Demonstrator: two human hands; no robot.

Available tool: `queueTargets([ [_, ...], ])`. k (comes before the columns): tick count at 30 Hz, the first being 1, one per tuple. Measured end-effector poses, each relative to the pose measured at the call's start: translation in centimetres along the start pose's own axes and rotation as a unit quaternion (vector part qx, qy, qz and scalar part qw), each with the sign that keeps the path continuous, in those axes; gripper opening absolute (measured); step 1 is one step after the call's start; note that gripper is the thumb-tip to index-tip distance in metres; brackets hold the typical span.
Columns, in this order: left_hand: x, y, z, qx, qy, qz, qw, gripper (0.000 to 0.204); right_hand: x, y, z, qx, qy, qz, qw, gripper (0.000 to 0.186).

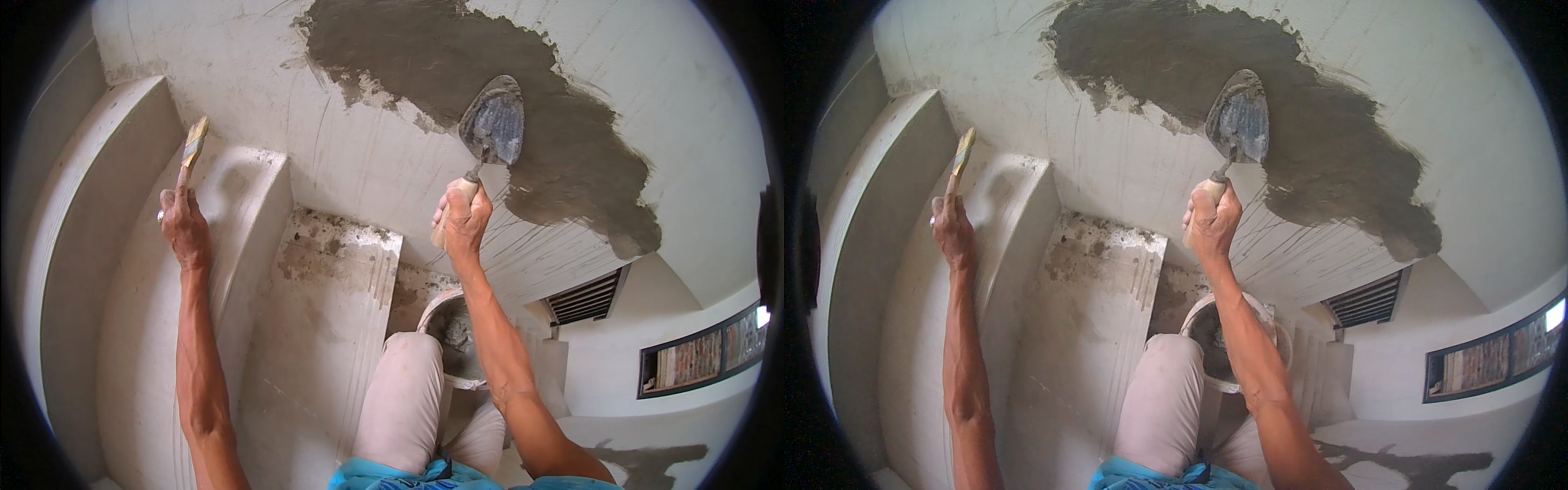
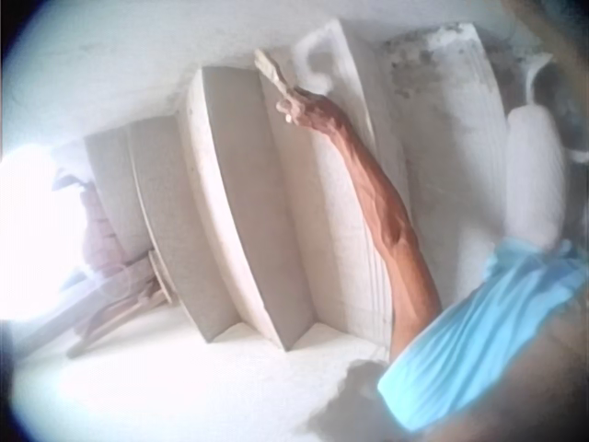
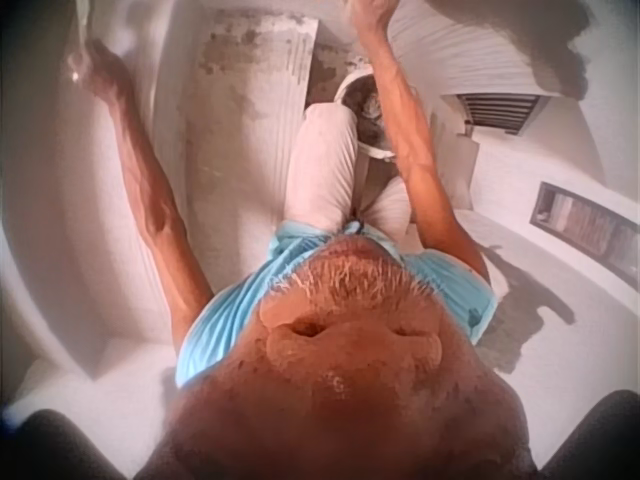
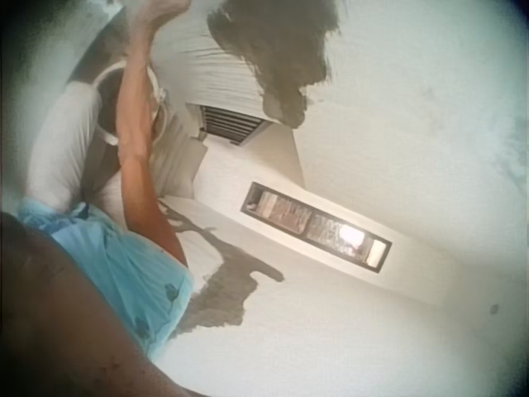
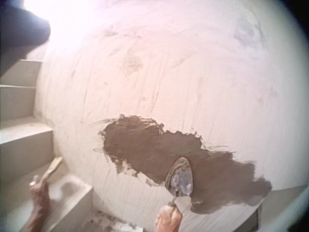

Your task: The person applies and smooths cement plaster onto a curved wall using a trowel and a brush. They repeatedly scoop plaster from a bucket and spread it across the surface, working on a single section throughout the clip.

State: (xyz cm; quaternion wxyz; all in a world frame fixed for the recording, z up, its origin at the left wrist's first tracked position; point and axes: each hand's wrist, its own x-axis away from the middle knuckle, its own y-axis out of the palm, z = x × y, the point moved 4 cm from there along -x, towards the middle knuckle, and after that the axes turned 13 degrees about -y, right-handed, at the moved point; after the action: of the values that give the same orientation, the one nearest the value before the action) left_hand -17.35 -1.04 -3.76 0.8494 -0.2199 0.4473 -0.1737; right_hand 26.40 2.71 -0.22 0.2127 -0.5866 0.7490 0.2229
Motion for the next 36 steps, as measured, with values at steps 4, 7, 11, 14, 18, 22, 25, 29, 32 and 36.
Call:
queueTargets([
  [4, -0.2, 0.1, 0.1, -0.018, 0.000, -0.006, 1.000, 0.037, 0.3, 2.2, 0.3, 0.026, -0.032, -0.088, 0.995, 0.030],
  [7, -0.1, 0.3, -0.3, -0.020, -0.001, 0.003, 1.000, 0.037, -0.6, 4.6, 0.5, 0.017, -0.025, -0.128, 0.991, 0.032],
  [11, -0.1, 0.2, -0.2, -0.005, 0.001, -0.003, 1.000, 0.038, -1.7, 4.3, 0.8, 0.022, -0.012, -0.112, 0.993, 0.032],
  [14, 0.0, -0.3, -0.4, -0.003, 0.000, 0.001, 1.000, 0.038, -1.1, 2.5, 0.7, 0.004, 0.016, -0.082, 0.996, 0.028],
  [18, 0.2, -0.3, 0.5, 0.018, -0.018, -0.001, 1.000, 0.035, 0.3, 0.5, 0.9, 0.032, 0.022, -0.009, 0.999, 0.022],
  [22, -0.2, 0.0, 0.4, -0.005, 0.008, -0.001, 1.000, 0.033, 0.1, 2.0, 0.6, 0.031, -0.026, -0.082, 0.996, 0.027],
  [25, -0.1, -0.2, 0.2, -0.011, 0.017, 0.019, 1.000, 0.040, -0.9, 3.7, 0.5, 0.024, -0.025, -0.118, 0.992, 0.031],
  [29, -0.2, -0.1, 0.1, -0.016, 0.010, 0.010, 1.000, 0.040, -1.5, 2.2, 0.6, 0.022, -0.008, -0.095, 0.995, 0.030],
  [32, 0.1, -0.3, 0.2, -0.011, 0.018, 0.015, 1.000, 0.041, -0.8, -0.9, 0.2, 0.010, 0.008, -0.040, 0.999, 0.028],
  [36, 0.0, 0.1, -0.1, -0.004, 0.017, 0.013, 1.000, 0.040, 0.0, -2.5, -0.6, -0.027, 0.014, 0.022, 0.999, 0.029],
])
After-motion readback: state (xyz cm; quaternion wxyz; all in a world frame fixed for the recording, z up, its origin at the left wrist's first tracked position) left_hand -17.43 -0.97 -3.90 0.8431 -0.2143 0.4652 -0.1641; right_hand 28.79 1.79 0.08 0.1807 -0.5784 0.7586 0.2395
